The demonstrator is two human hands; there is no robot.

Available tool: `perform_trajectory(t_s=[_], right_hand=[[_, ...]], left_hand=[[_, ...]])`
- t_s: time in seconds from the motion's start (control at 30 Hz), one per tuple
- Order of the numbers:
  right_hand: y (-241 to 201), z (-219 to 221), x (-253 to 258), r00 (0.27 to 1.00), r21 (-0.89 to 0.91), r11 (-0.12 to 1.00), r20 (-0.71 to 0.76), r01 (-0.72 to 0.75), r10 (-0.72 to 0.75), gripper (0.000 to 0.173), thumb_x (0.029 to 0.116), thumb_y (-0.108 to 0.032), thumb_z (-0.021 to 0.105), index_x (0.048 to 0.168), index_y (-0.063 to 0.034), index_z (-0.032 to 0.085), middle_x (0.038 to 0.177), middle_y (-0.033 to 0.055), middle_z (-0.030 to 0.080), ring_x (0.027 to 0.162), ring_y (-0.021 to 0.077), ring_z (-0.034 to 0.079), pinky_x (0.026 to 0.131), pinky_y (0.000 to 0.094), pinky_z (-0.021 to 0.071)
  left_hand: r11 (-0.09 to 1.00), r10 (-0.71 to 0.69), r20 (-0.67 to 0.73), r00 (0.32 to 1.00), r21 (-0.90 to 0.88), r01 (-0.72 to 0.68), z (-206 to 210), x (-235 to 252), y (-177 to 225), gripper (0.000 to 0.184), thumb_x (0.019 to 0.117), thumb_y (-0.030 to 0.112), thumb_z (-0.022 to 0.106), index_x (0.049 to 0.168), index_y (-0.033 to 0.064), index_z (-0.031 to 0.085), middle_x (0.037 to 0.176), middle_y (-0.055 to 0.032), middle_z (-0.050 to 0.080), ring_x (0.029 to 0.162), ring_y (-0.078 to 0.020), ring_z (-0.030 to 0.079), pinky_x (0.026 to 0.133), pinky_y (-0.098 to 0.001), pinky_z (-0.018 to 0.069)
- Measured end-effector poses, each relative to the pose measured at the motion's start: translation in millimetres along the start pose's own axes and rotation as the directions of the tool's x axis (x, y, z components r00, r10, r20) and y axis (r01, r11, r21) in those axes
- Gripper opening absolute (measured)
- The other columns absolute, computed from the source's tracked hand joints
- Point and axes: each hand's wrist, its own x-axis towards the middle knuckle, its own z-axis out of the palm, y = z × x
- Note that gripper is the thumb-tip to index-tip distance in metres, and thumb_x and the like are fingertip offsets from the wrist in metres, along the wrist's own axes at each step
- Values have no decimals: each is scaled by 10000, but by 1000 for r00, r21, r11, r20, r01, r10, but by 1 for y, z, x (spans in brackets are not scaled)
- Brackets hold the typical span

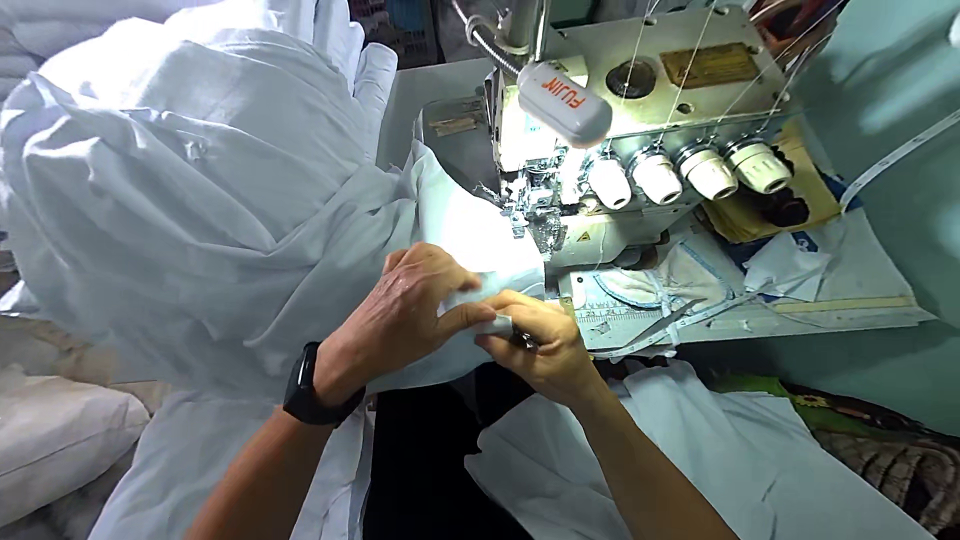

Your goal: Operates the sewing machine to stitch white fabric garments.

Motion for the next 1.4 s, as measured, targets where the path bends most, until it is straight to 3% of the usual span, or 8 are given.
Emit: perform_trajectory(t_s=[0.1, 0.17, 0.4, 0.67, 0.77, 0.87, 1.03, 1.4], right_hand=[[0, 3, -16, 999, -108, 993, -3, 38, -39, 168, 956, -85, 657, 917, 73, 697, 872, 122, 718, 779, 26, 647, 730, 137, 528], [6, 9, -33, 998, -160, 985, -5, 58, -60, 178, 985, -105, 635, 905, 51, 671, 790, 116, 678, 702, 62, 625, 671, 157, 517], [1, -3, -25, 991, -153, 987, -118, 41, -59, 248, 990, -76, 612, 796, 78, 595, 698, 101, 589, 670, -4, 553, 668, 86, 454], [7, 17, -42, 984, -145, 977, -60, 159, -169, 224, 1031, -127, 586, 867, 20, 625, 723, 96, 625, 671, 76, 610, 646, 167, 514], [15, -6, -34, 944, -426, 895, -224, 129, -242, 231, 1001, -162, 627, 814, -30, 600, 829, 99, 614, 796, 92, 616, 737, 163, 519], [38, -35, -19, 956, -645, 764, -210, 23, -206, 306, 947, -224, 668, 691, -57, 644, 1016, 170, 710, 958, 246, 655, 836, 312, 527], [51, -33, -50, 997, -349, 934, 24, 72, -67, 335, 981, -194, 663, 711, -1, 615, 694, 107, 621, 707, 153, 632, 685, 225, 533], [32, -19, -94, 990, -84, 990, -101, -111, 102, 287, 931, -135, 725, 720, 36, 632, 770, 90, 680, 760, 12, 640, 728, 98, 516]], left_hand=[[978, 110, 62, 992, -183, -97, -9, 13, 1, 226, 990, 190, 584, 828, 74, 691, 758, 56, 586, 730, 19, 556, 686, -133, 458], [971, 104, -12, 994, -216, -104, -13, 19, 9, 238, 1026, 142, 516, 832, 55, 623, 765, 50, 540, 695, 48, 522, 646, -79, 448], [968, 141, 152, 978, -229, -104, 3, 24, 7, 388, 980, 410, 612, 1025, 44, 731, 928, -21, 726, 896, -55, 664, 813, -226, 527], [948, 49, -289, 956, -288, -135, -10, 15, 14, 130, 977, 84, 637, 910, -5, 704, 839, 34, 656, 793, 61, 594, 743, -88, 495], [969, 29, -355, 934, -220, -114, -2, 35, 8, 99, 944, 42, 657, 892, -35, 690, 802, -9, 647, 726, 42, 566, 689, -90, 474], [981, -31, -291, 956, -190, -26, 14, 49, -9, 94, 955, 35, 638, 900, -13, 697, 847, -43, 654, 744, 1, 585, 690, -123, 475], [973, -51, -179, 983, -229, 9, 21, 49, -25, 74, 914, 77, 707, 882, 30, 755, 870, -16, 683, 778, -1, 623, 705, -129, 503], [979, -171, -229, 958, -150, 139, 29, 47, -9, 50, 888, 116, 734, 871, 69, 742, 794, 12, 620, 643, 5, 523, 563, -128, 415]])
